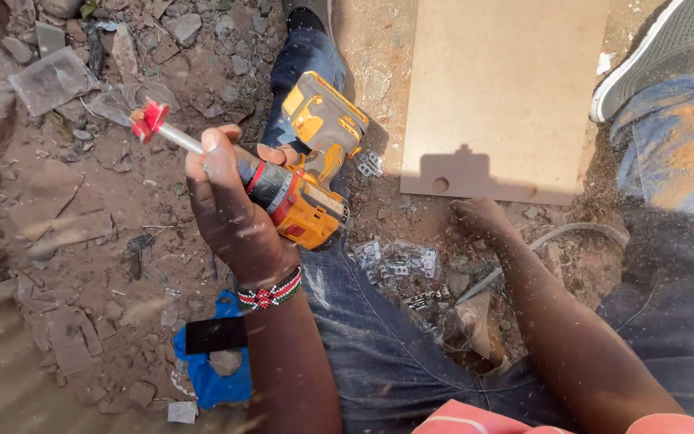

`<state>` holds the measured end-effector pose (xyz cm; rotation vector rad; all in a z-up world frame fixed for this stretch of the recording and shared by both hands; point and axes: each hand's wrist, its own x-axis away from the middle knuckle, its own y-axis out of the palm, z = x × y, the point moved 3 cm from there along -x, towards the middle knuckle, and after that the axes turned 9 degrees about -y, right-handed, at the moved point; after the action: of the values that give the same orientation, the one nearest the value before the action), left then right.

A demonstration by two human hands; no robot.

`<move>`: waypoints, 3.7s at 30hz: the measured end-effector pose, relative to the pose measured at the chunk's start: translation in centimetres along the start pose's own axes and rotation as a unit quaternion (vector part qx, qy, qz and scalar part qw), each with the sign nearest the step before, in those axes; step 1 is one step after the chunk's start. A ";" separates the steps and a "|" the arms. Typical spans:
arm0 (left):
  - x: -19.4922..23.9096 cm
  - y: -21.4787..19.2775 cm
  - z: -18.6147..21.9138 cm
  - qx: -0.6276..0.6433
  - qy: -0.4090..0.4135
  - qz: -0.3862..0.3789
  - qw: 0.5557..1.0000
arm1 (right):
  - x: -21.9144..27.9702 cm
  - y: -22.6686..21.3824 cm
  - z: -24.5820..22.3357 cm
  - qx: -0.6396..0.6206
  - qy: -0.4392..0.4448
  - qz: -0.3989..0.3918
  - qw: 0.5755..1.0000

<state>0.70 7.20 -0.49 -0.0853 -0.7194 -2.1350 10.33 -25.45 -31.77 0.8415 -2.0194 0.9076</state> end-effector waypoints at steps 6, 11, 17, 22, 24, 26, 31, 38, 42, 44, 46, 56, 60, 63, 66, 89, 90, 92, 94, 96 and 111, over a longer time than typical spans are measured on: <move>-0.9 -0.1 -0.2 0.030 -0.045 0.026 0.998 | -4.4 8.4 -13.1 0.132 -0.649 0.246 0.707; -1.6 -0.8 -0.2 -0.025 -0.069 0.081 0.994 | -7.5 12.0 -13.7 0.363 -0.539 0.426 0.630; -1.6 -0.9 -0.8 -0.029 -0.056 0.050 0.997 | -8.5 10.8 -13.7 -0.202 -0.368 0.134 0.898; -1.6 -0.7 -1.2 -0.031 -0.073 0.036 0.996 | -4.3 9.0 -17.1 -0.112 -0.181 0.095 0.972; -1.7 -0.8 -1.7 0.027 -0.078 0.024 0.996 | -7.1 9.5 -15.9 0.085 -0.386 0.127 0.910; -1.9 -0.7 -1.4 -0.008 -0.076 0.028 0.997 | -8.1 9.8 -13.4 -0.071 -0.290 0.059 0.952; -1.9 -0.6 -1.4 -0.001 -0.085 0.025 0.996 | -4.3 9.3 -11.9 -0.273 -0.478 -0.092 0.830; -1.9 -0.5 -1.7 -0.040 -0.099 0.052 0.993 | -4.0 13.6 -6.5 -0.490 -0.079 -0.185 0.848; -1.4 0.0 -1.8 -0.015 -0.101 0.036 0.994 | -1.5 13.6 -7.7 -0.537 -0.103 -0.253 0.798; -1.6 0.2 -1.9 -0.011 -0.100 0.035 0.994 | -2.1 13.7 -7.1 -0.507 -0.060 -0.195 0.837; -1.4 0.3 -1.9 -0.004 -0.099 0.031 0.995 | -2.0 13.2 -6.4 -0.473 -0.018 -0.133 0.870; -1.0 1.6 -1.9 -0.097 -0.096 0.056 0.989 | 3.9 7.0 -3.2 -0.539 -0.134 -0.289 0.780; -0.7 1.9 -2.9 -0.083 -0.103 0.032 0.991 | 2.8 6.8 0.0 -0.526 -0.041 -0.056 0.847; -0.5 2.2 -3.5 -0.080 -0.130 0.035 0.988 | 0.1 7.2 3.1 -0.599 -0.034 -0.043 0.799; -0.6 2.3 -4.0 -0.107 -0.128 0.037 0.985 | 1.2 6.6 1.3 -0.593 -0.088 -0.055 0.799; 0.1 3.2 -3.6 -0.155 -0.134 0.041 0.978 | 1.6 6.3 1.1 -0.447 0.030 0.051 0.893; 0.1 3.2 -3.6 -0.153 -0.136 0.040 0.978 | 1.6 6.2 1.1 -0.443 0.027 0.046 0.895; 0.1 3.3 -3.6 -0.156 -0.134 0.041 0.978 | 1.0 6.4 1.5 -0.454 0.034 0.047 0.889; 0.0 3.3 -3.7 -0.158 -0.130 0.041 0.978 | 1.0 6.4 1.5 -0.465 0.038 0.047 0.883; 0.0 3.2 -3.8 -0.133 -0.130 0.020 0.982 | 1.9 6.2 0.8 -0.455 0.002 0.025 0.890; -1.3 1.5 -6.3 -0.141 -0.049 0.061 0.987 | 0.1 7.1 3.9 -0.188 -0.067 -0.063 0.978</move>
<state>3.84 4.15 -5.40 -0.3780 -0.4506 -2.1120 3.31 -24.88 -35.73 0.8211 -2.1343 0.3873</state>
